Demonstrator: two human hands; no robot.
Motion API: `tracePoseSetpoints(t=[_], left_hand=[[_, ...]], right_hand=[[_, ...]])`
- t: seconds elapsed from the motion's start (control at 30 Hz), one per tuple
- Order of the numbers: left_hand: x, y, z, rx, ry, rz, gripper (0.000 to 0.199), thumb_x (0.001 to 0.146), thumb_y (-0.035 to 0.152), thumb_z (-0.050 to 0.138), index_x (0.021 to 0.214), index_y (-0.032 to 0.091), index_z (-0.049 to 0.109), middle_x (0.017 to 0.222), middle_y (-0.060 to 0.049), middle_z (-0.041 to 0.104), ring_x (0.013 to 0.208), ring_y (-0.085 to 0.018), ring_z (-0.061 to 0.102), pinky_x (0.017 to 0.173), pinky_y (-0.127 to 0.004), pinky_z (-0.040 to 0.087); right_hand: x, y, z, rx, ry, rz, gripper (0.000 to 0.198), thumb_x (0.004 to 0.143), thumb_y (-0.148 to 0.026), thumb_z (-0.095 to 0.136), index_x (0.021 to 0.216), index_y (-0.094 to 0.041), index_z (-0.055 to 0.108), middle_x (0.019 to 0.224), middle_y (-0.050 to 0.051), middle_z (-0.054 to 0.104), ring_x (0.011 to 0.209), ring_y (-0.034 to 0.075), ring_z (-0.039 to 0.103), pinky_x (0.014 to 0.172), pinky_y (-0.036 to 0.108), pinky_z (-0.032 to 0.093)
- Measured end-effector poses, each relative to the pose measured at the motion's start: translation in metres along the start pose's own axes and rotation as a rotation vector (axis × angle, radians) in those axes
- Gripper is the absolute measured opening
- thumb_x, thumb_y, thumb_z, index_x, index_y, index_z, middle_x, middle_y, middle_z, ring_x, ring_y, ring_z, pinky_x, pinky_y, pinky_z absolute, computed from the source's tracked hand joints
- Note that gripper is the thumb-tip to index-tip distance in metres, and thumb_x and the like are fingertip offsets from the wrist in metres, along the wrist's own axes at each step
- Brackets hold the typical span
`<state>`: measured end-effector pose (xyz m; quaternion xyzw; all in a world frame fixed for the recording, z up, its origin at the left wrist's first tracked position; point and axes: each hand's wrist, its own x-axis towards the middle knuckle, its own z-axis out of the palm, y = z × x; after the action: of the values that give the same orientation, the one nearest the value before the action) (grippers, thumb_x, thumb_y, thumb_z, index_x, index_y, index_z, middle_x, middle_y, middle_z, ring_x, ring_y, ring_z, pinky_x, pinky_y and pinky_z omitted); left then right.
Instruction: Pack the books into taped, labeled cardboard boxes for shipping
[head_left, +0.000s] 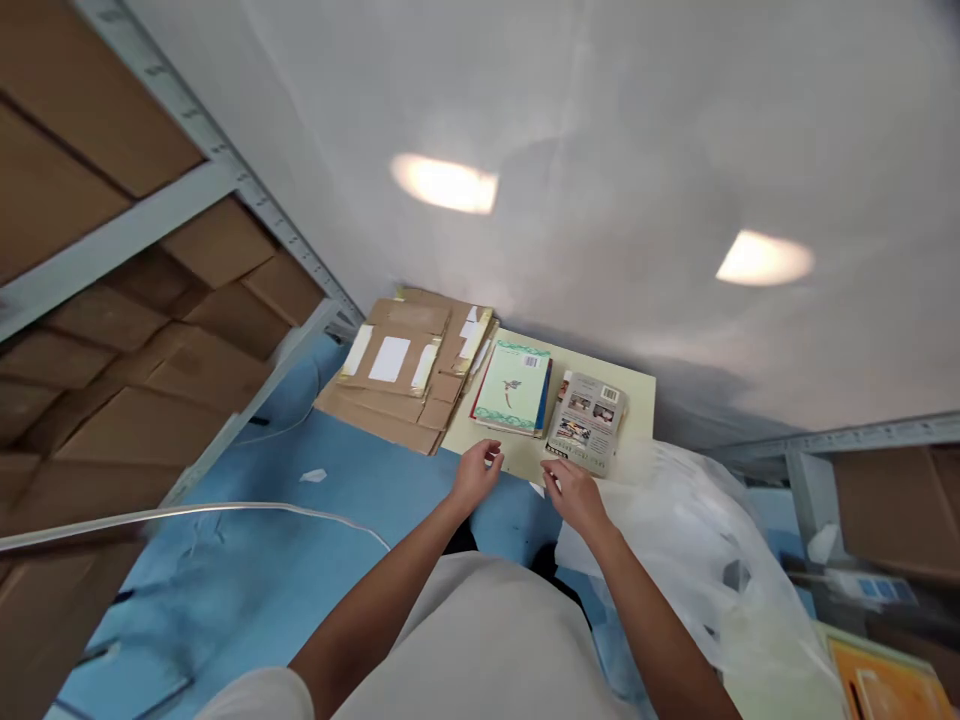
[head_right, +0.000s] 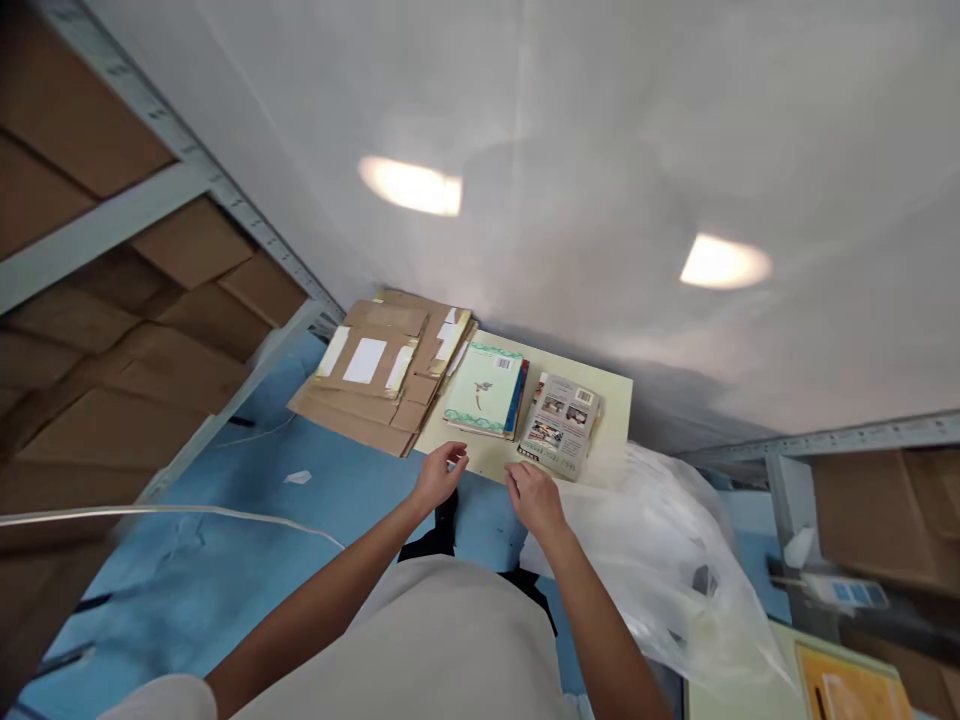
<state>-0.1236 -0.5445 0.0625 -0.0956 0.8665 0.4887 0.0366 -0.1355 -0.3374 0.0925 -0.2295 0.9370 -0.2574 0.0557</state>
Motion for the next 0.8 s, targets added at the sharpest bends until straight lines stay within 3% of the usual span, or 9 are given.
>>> tracePoseSetpoints(t=[0.17,0.3,0.37,0.43,0.5,0.57,0.63,0.7,0.8], left_hand=[[0.014,0.039,0.028,0.001,-0.434,0.208,0.033,0.078,0.042,0.059,0.098,0.015,0.061,0.072,-0.002,0.064,0.063,-0.013,0.057,0.059,-0.024,0.044],[-0.013,0.081,0.091,0.039,-1.126,0.333,0.031,0.076,0.047,0.061,0.08,0.017,0.067,0.066,0.0,0.065,0.059,-0.012,0.057,0.056,-0.022,0.043],[-0.032,0.101,0.131,0.112,-1.329,0.402,0.03,0.075,0.047,0.063,0.082,0.019,0.07,0.075,-0.002,0.069,0.068,-0.016,0.062,0.064,-0.024,0.047],[-0.044,0.116,0.168,0.251,-1.189,0.47,0.037,0.072,0.045,0.067,0.099,0.02,0.069,0.099,-0.008,0.07,0.091,-0.024,0.064,0.082,-0.032,0.048],[-0.046,0.124,0.197,0.444,-0.855,0.461,0.067,0.064,0.044,0.073,0.124,0.019,0.057,0.132,-0.018,0.054,0.121,-0.036,0.048,0.099,-0.047,0.038],[-0.037,0.124,0.216,0.641,-0.622,0.327,0.108,0.049,0.047,0.082,0.142,0.017,0.034,0.15,-0.026,0.023,0.136,-0.048,0.022,0.101,-0.063,0.027],[-0.025,0.118,0.224,0.764,-0.555,0.137,0.133,0.039,0.05,0.085,0.147,0.013,0.016,0.151,-0.033,0.008,0.135,-0.053,0.016,0.094,-0.067,0.03],[-0.014,0.111,0.223,0.803,-0.492,0.072,0.131,0.042,0.048,0.084,0.147,0.013,0.013,0.146,-0.036,0.022,0.128,-0.05,0.036,0.092,-0.062,0.034],[-0.004,0.104,0.209,0.72,-0.486,0.073,0.109,0.042,0.043,0.085,0.137,0.016,0.038,0.119,-0.025,0.06,0.104,-0.041,0.06,0.09,-0.054,0.038]], right_hand=[[-0.058,0.013,-0.008,-0.13,0.24,0.518,0.025,0.09,-0.036,0.043,0.085,-0.018,0.06,0.07,0.003,0.063,0.064,0.015,0.059,0.064,0.026,0.042],[-0.141,0.041,-0.027,-0.278,0.069,0.866,0.027,0.088,-0.03,0.04,0.073,-0.02,0.059,0.065,0.004,0.062,0.065,0.018,0.059,0.058,0.026,0.035],[-0.175,0.062,-0.038,-0.298,-0.03,1.003,0.025,0.086,-0.027,0.041,0.074,-0.02,0.061,0.068,0.006,0.064,0.068,0.02,0.06,0.06,0.027,0.036],[-0.194,0.086,-0.047,-0.272,-0.019,1.042,0.021,0.084,-0.024,0.043,0.082,-0.02,0.064,0.078,0.008,0.067,0.077,0.022,0.062,0.066,0.029,0.04],[-0.198,0.108,-0.053,-0.217,0.052,0.927,0.026,0.082,-0.023,0.047,0.102,-0.018,0.063,0.1,0.012,0.067,0.096,0.025,0.061,0.079,0.033,0.043],[-0.191,0.125,-0.053,-0.164,0.053,0.738,0.045,0.078,-0.024,0.056,0.123,-0.017,0.054,0.127,0.015,0.057,0.118,0.027,0.051,0.094,0.036,0.039],[-0.181,0.133,-0.048,-0.141,-0.033,0.587,0.065,0.074,-0.026,0.064,0.135,-0.019,0.043,0.141,0.014,0.045,0.129,0.028,0.041,0.102,0.04,0.033],[-0.172,0.135,-0.039,-0.152,-0.103,0.526,0.063,0.075,-0.02,0.063,0.135,-0.023,0.042,0.137,0.013,0.05,0.126,0.026,0.045,0.105,0.043,0.029],[-0.168,0.137,-0.031,-0.17,-0.124,0.533,0.039,0.08,-0.004,0.048,0.113,-0.023,0.06,0.105,0.008,0.068,0.103,0.02,0.06,0.104,0.041,0.028]])
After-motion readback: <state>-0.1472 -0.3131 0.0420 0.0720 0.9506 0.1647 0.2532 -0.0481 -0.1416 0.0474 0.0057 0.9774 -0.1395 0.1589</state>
